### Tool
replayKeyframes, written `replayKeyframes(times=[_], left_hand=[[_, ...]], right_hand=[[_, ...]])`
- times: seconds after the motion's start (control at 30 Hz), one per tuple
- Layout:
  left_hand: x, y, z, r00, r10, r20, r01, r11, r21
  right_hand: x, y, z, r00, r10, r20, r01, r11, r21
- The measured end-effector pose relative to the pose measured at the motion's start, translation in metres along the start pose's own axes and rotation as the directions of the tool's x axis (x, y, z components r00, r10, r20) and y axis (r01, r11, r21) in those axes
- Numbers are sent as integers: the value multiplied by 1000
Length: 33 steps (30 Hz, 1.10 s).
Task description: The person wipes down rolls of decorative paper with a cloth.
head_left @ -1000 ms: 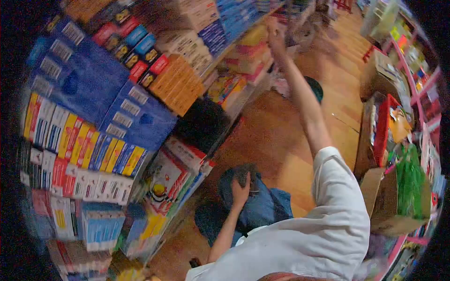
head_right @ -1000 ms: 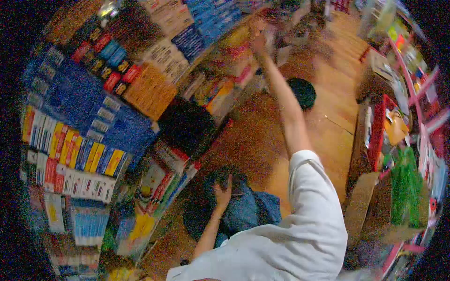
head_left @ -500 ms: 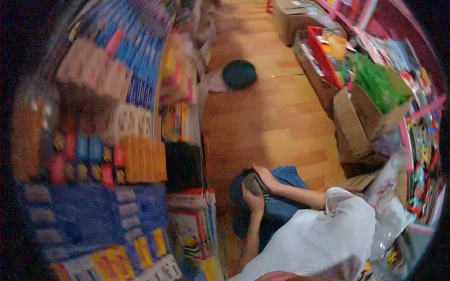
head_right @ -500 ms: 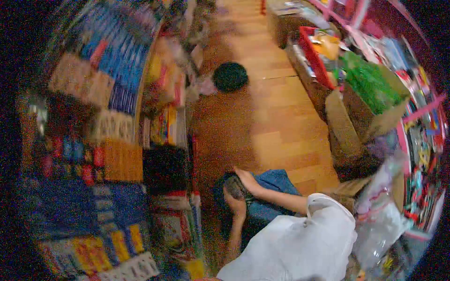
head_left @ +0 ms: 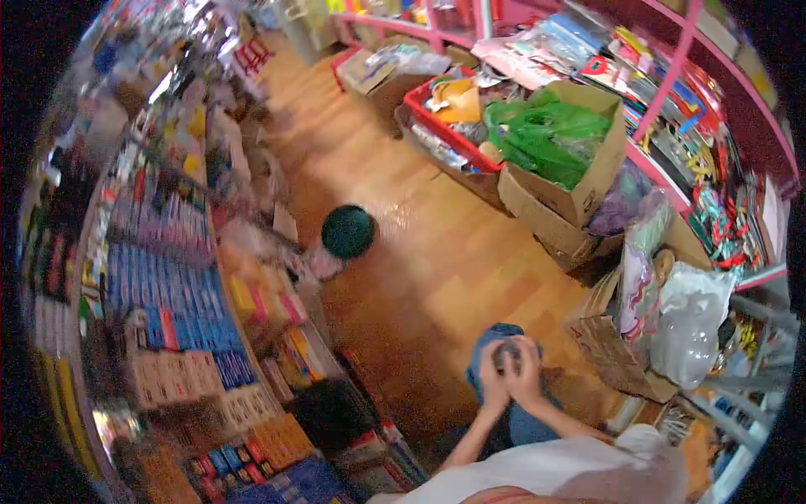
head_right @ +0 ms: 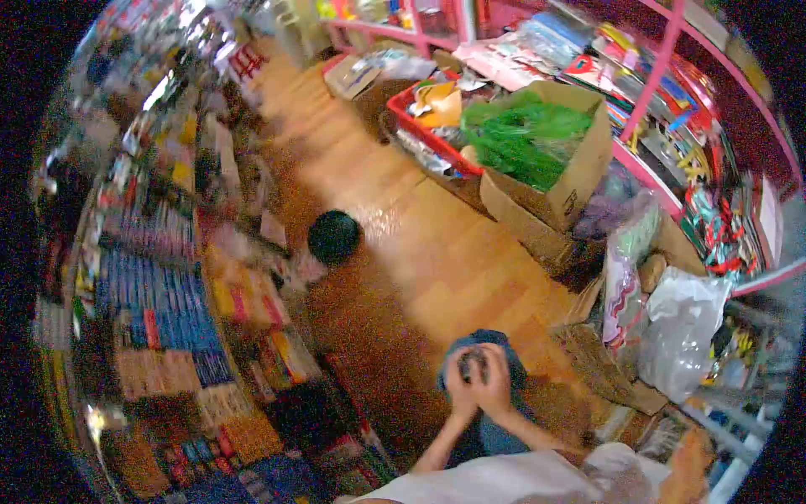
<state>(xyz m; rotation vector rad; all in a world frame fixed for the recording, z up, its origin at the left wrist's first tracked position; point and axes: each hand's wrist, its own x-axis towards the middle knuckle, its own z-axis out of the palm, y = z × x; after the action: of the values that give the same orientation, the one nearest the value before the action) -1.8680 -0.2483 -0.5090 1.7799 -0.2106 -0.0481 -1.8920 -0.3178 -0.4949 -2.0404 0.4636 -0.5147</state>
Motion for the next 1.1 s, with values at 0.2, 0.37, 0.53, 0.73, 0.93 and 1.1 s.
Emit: replayKeyframes(times=[0.2,0.37,0.53,0.73,0.93,1.1], left_hand=[[0,-7,69,998,57,2,-56,996,-71],[43,9,100,996,-92,11,90,987,130],[53,56,124,985,-114,127,102,990,97],[56,77,138,857,-173,486,62,970,235],[80,70,97,495,-88,864,174,985,0],[220,436,24,824,-70,562,108,994,-34]], right_hand=[[19,27,-51,996,26,-85,-34,995,-96],[80,50,-58,997,71,33,-72,997,33],[98,28,-97,993,103,-60,-109,987,-114],[98,26,-135,901,434,-19,-434,897,-84],[76,51,-201,899,349,265,-353,935,-33],[79,117,-195,856,218,469,-282,957,70]])
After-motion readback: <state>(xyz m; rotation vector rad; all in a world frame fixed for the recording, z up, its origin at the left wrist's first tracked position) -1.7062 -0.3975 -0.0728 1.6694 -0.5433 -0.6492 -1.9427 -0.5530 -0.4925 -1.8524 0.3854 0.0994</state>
